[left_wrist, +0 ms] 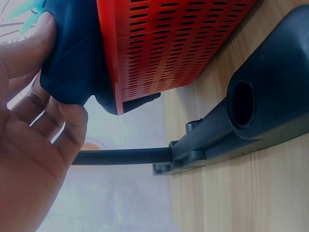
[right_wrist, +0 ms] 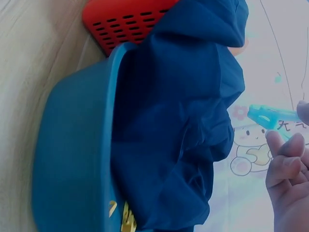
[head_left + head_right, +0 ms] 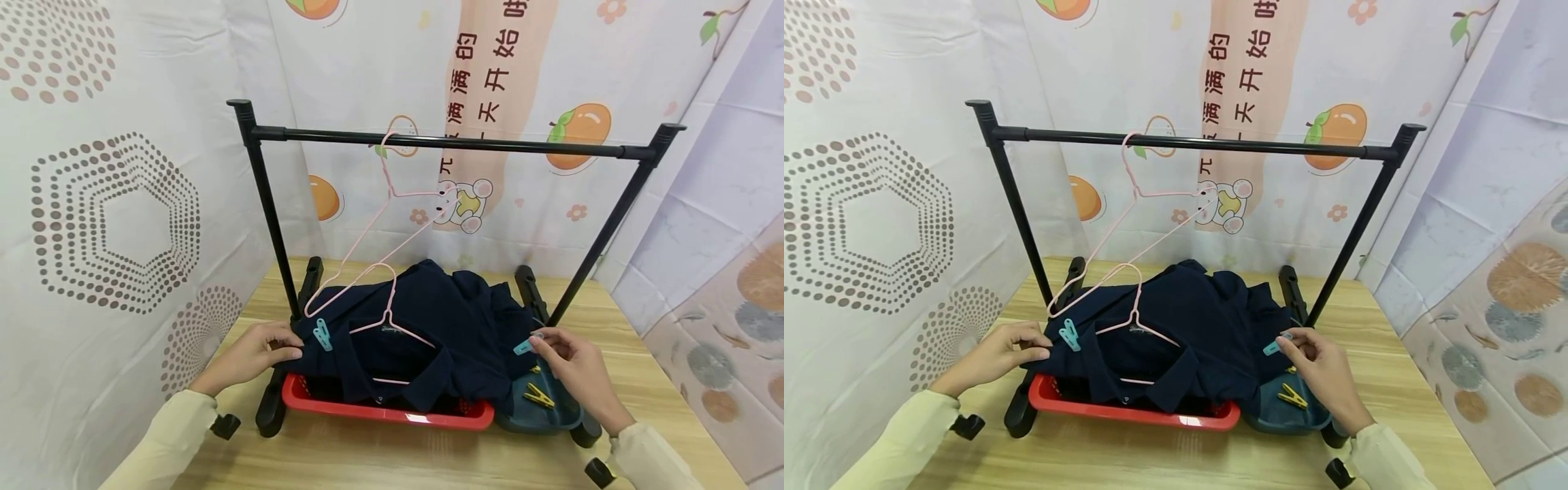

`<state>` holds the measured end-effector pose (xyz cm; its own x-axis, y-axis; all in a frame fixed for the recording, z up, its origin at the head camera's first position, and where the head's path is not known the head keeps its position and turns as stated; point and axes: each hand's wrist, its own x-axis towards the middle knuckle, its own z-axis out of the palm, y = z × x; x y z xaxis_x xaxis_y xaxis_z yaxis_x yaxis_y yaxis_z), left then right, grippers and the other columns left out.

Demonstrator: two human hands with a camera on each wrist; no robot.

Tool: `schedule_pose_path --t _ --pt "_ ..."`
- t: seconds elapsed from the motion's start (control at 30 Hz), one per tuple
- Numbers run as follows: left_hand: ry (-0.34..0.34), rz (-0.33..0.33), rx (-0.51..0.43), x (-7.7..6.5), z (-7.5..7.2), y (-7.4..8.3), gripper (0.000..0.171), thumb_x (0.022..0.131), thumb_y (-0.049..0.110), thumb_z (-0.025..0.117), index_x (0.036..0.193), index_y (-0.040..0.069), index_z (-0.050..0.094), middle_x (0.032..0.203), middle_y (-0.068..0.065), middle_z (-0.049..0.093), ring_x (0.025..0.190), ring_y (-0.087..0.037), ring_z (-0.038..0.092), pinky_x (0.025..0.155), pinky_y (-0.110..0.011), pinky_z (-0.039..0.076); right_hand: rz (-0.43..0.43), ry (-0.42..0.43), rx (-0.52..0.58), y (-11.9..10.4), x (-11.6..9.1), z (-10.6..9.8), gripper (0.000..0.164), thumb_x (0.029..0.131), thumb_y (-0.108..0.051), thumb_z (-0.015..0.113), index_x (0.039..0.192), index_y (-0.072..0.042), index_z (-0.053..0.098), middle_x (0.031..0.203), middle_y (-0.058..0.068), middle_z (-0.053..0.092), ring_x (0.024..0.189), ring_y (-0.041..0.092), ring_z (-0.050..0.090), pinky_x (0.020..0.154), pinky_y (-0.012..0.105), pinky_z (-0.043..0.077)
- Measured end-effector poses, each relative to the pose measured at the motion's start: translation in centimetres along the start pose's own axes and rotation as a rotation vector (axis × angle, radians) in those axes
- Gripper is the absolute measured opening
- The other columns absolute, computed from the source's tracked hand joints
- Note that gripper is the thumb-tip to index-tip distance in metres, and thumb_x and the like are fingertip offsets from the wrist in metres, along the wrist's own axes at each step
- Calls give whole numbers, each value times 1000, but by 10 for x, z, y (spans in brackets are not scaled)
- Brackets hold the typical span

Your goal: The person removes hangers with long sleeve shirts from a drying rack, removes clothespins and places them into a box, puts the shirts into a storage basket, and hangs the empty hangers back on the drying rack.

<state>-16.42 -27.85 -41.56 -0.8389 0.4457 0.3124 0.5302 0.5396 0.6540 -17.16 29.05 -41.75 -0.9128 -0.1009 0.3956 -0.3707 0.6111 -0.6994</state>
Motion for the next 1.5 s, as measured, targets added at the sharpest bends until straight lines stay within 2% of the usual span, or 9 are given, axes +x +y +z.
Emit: schedule_pose_path --t 0.33,0.57,0.9,1.17,1.37,1.5 --pt "2 -20 -3 -1 1 -1 9 93 14 78 100 19 80 88 12 66 81 -7 59 67 -29 52 57 4 -33 11 -7 -2 22 102 -26 68 112 -7 72 86 2 70 53 12 55 48 26 46" --pt "14 4 -11 -1 1 -2 11 92 11 78 100 18 80 88 11 66 80 -7 58 66 -28 51 58 9 -53 23 -10 -4 22 102 -27 68 113 -8 72 90 9 71 54 14 56 48 26 47" --pt "16 10 -9 -1 1 -2 12 92 10 78 101 17 80 89 11 67 80 -6 57 64 -28 51 115 0 -98 35 -14 -8 30 102 -32 67 116 -6 71 92 8 71 53 11 53 49 26 46" --pt "18 4 -20 0 0 -2 12 92 9 78 101 16 80 88 10 66 79 -7 56 64 -29 50 115 -13 -86 44 -18 -8 29 102 -31 67 115 -6 72 91 10 71 52 10 53 47 27 45" --pt "19 8 -1 -1 0 -3 12 92 10 78 101 17 80 88 11 67 80 -7 57 66 -28 49 159 -60 -121 54 -20 -10 34 103 -37 65 116 -6 71 89 11 70 52 12 53 47 27 44" --pt "22 17 3 -1 1 -3 12 91 11 78 100 18 80 89 11 67 81 -7 58 67 -28 50 191 -97 -185 59 -22 -11 39 102 -40 66 115 -4 72 91 8 72 65 15 63 53 27 48"
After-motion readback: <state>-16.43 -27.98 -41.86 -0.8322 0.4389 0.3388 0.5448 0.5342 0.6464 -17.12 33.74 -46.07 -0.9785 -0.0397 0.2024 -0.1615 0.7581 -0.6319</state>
